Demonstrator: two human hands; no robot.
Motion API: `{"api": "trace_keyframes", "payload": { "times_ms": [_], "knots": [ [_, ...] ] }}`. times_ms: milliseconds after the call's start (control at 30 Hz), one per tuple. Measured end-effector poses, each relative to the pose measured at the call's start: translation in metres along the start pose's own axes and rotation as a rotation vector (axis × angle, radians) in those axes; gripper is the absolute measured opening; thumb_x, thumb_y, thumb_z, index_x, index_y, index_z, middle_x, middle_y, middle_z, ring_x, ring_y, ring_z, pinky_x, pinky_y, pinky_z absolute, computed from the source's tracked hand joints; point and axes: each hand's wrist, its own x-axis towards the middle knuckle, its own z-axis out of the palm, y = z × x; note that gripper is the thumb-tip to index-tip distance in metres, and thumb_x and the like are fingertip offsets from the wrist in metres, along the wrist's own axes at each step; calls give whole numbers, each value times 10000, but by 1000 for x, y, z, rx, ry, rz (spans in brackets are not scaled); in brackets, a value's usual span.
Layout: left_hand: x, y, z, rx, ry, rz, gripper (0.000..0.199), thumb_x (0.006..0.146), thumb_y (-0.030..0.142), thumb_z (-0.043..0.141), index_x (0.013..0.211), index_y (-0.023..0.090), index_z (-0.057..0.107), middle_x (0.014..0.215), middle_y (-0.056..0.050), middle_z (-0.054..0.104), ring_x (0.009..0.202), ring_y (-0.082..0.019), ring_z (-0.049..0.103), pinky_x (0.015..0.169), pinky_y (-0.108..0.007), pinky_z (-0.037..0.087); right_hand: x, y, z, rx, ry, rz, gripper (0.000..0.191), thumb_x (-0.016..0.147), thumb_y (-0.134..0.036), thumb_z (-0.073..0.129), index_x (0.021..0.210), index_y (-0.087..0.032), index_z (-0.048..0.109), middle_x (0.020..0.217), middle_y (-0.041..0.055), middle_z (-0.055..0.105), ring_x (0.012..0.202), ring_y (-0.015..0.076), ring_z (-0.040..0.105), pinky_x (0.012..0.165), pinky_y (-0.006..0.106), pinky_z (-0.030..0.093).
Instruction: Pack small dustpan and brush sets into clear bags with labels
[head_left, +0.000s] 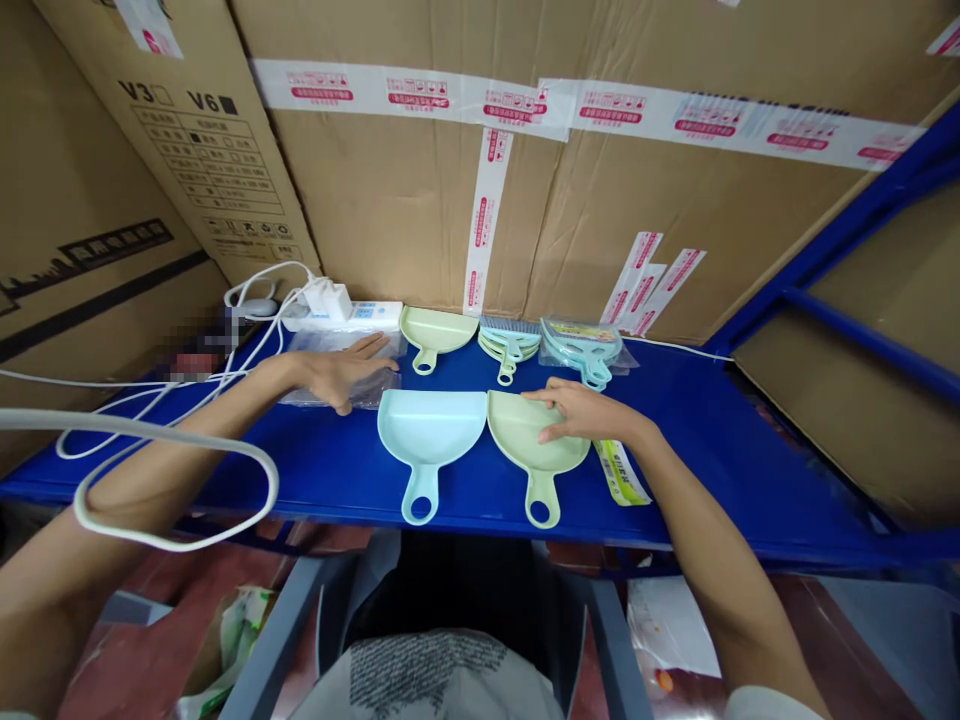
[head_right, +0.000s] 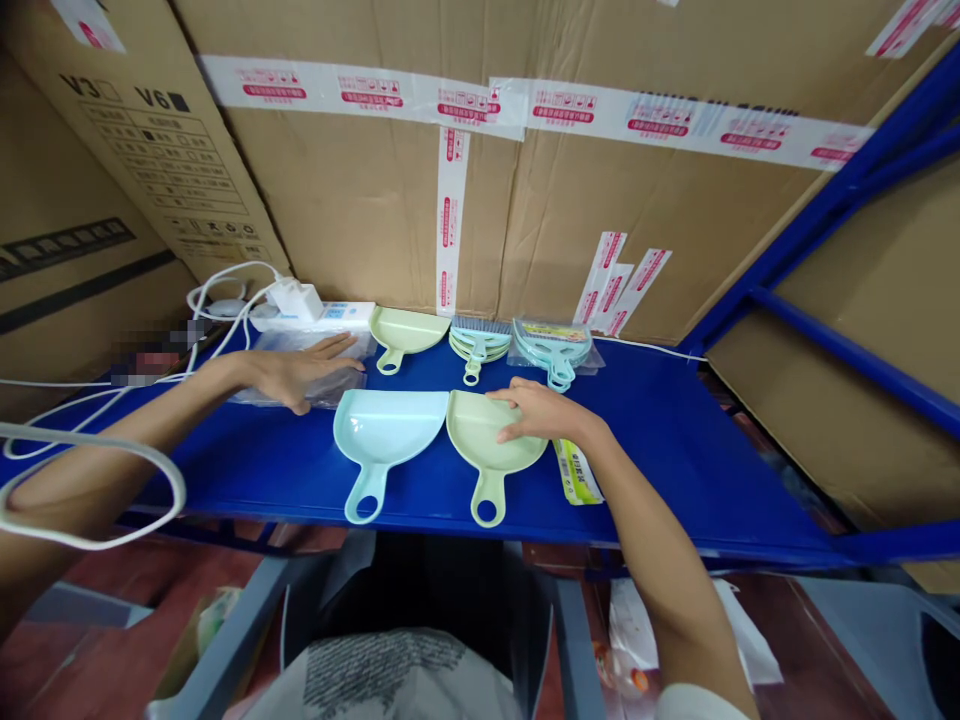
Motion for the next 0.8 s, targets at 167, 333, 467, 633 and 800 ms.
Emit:
{"api": "trace_keyframes", "payload": {
  "times_ms": [167, 333, 467, 633, 800],
  "knots": [
    [-6, -7, 9, 48, 16, -89, 1119, 537, 209, 848, 1583, 125, 458, 1826, -287, 38, 1687, -508, -46, 1318, -667, 223, 1, 6, 3, 2, 4, -9, 923, 823, -642, 834, 1616, -237, 588, 1157, 102, 605, 1030, 305, 625, 937, 377, 471],
    [-30, -2, -17, -65, -9, -87, 1271, 625, 363, 907, 1708, 118, 286, 1831, -269, 37, 1683, -514, 35, 1313, -682, 216, 2, 9, 5, 3, 16, -24, 908, 819, -644, 840, 1603, -253, 603, 1138, 91, 611, 972, 281, 619, 914, 371, 471],
    [-30, 26, -52, -200, 193, 67, 1227, 809, 584, 852, 1769, 231, 175, 1823, -180, 239, 1620, -401, 366, 1312, -519, 340, 3, 6, 2, 12, 9, -24, 912, 812, -645, 846, 1599, -249, 609, 1124, 85, 611, 952, 270, 611, 923, 369, 474],
    [16, 94, -41, -229, 221, 441, 819, 900, 537, 827, 1590, 196, 549, 1585, -165, 604, 1421, -349, 599, 1184, -425, 473, 3, 2, -1, 2, -10, -10, 932, 829, -628, 834, 1625, -218, 576, 1111, 91, 591, 991, 293, 613, 929, 379, 474],
    [47, 111, 3, -98, 269, 441, 873, 850, 599, 869, 1564, 173, 602, 1603, -206, 584, 1446, -417, 543, 1169, -483, 451, 1, 3, -1, 23, -9, -13, 909, 818, -623, 841, 1609, -246, 600, 1101, 85, 595, 936, 275, 601, 910, 383, 478]
  ]
}}
